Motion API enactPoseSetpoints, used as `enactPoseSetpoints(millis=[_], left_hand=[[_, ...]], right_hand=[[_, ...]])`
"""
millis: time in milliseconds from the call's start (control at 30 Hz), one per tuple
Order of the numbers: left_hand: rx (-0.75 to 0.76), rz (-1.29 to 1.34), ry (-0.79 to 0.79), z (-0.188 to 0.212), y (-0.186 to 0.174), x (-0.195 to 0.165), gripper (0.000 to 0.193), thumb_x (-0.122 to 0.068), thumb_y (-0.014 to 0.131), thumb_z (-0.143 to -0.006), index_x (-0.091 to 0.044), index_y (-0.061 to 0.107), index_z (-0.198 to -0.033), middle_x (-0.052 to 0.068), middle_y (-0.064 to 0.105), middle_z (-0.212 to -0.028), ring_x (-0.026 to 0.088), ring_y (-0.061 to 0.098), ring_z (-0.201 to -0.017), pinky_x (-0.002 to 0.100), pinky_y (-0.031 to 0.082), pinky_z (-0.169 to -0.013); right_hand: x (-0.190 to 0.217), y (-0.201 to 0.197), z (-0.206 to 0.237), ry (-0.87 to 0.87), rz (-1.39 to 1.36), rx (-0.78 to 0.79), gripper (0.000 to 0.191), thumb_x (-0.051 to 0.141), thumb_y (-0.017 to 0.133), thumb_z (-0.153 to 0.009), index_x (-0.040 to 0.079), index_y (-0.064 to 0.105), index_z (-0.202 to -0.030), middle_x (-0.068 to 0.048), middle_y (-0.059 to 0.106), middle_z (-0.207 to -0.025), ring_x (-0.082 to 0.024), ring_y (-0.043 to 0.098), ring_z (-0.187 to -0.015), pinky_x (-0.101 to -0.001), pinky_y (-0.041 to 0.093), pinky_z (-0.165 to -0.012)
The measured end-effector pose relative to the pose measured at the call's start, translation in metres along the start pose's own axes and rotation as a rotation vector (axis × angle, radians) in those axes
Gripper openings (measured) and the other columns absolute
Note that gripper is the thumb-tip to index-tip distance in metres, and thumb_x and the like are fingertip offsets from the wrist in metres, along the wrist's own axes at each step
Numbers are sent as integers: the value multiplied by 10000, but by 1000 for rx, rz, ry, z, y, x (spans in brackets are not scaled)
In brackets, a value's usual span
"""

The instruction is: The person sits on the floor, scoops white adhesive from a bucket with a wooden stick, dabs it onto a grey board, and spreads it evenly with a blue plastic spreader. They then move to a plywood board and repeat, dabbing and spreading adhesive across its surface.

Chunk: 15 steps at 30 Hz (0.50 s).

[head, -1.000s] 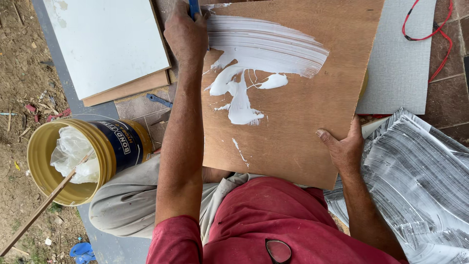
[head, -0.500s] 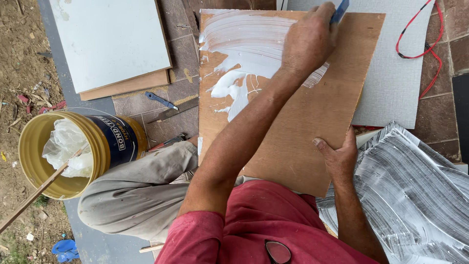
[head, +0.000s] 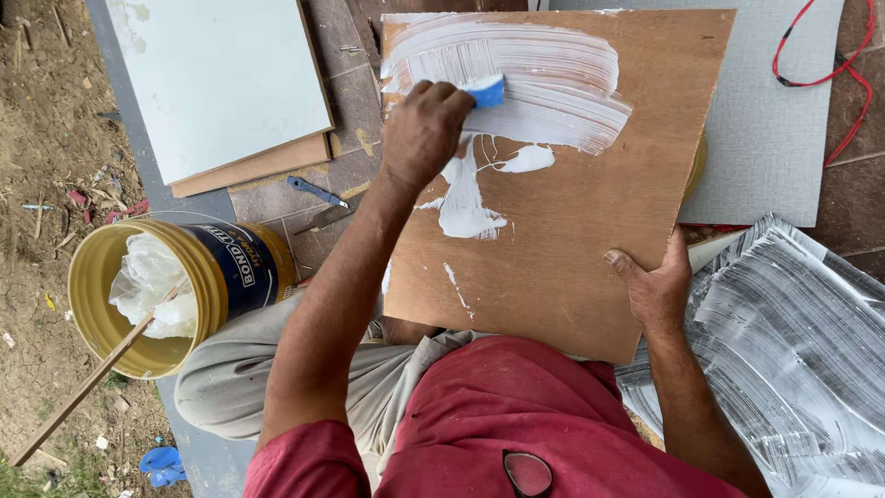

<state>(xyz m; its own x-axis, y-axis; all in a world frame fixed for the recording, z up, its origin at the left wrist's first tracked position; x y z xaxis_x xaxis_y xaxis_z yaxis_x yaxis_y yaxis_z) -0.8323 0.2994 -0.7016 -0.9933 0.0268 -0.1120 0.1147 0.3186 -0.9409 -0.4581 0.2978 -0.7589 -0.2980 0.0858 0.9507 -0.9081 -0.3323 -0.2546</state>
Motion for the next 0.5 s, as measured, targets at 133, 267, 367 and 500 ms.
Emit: enactPoseSetpoints(millis=[133, 267, 367, 500], left_hand=[[145, 116, 83, 66, -23, -64, 69, -164, 695, -908, -127, 720, -961, 27, 698, -854, 200, 685, -848, 335, 597, -699], [223, 251, -23, 67, -50, -44, 120, -222, 693, -964, -103, 713, -968, 50, 694, -826, 212, 712, -808, 362, 593, -685], [254, 244, -214, 47, -52, 10, 143, -233, 711, -982, -90, 714, -995, 64, 717, -868, 218, 722, -763, 374, 598, -671], [197, 204, -313, 30, -44, 48, 177, -236, 748, -951, -74, 705, -1005, 97, 740, -924, 224, 744, -779, 403, 617, -708]], right_hand=[[-7, 2, 3, 12, 6, 18, 722, 218, 882, -851, 11, 501, -1428, -116, 665, -1279, -198, 656, -1180, -358, 579, -995], [2, 6, 1, -67, -35, 52, 741, 210, 881, -860, 7, 493, -1457, -119, 646, -1322, -202, 630, -1214, -360, 550, -1037], [2, 8, 1, -36, -44, 44, 736, 216, 875, -852, 6, 502, -1450, -116, 654, -1307, -198, 636, -1192, -359, 552, -1026], [-2, 6, 0, -14, -40, 36, 745, 223, 878, -839, 6, 497, -1441, -119, 651, -1306, -196, 630, -1210, -360, 555, -1021]])
Point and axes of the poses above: each hand's wrist, its own z-axis away from the middle knuckle, its own y-axis out of the palm, x = y × z, the point moved 5 cm from there along -z, towards the middle knuckle
